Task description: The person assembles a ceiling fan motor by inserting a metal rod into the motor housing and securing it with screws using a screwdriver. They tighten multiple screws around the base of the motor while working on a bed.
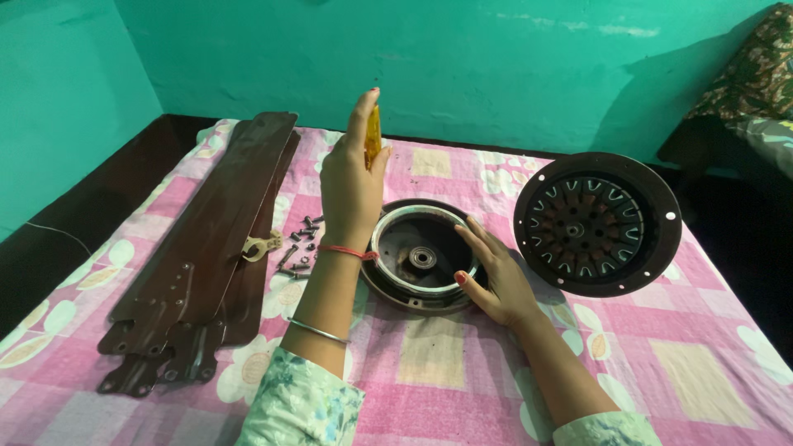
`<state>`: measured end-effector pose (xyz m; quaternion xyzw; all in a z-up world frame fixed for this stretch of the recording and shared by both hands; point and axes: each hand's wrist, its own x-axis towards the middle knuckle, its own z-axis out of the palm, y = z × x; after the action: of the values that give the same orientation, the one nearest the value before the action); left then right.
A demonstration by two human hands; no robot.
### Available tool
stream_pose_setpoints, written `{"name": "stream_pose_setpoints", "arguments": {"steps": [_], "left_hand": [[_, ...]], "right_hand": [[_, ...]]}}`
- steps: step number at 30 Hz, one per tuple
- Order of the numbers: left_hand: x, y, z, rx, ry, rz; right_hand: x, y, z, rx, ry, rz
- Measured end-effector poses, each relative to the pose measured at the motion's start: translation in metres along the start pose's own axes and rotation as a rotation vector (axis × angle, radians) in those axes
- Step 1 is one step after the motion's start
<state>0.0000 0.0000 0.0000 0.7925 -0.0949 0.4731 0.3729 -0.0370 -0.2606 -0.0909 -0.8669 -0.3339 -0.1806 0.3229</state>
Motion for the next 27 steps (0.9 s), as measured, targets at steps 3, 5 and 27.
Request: {"name": "stream_pose_setpoints", "arguments": {"steps": [3, 5, 27], "left_hand": [[0.006, 0.019, -0.015, -0.105, 0.114, 0.018], [0.01, 0.034, -0.027, -0.247, 0.205, 0.087], [0.02, 0.096, -0.065, -0.394, -0.669, 0.129]], "right_hand": [[-0.004, 0.004, 0.001, 0.082, 0.022, 0.013], [-0.002, 0.011, 0.001, 0.154, 0.111, 0.034], [0.0, 0.016, 0.003, 0.296, 0.159, 0.43]]}}
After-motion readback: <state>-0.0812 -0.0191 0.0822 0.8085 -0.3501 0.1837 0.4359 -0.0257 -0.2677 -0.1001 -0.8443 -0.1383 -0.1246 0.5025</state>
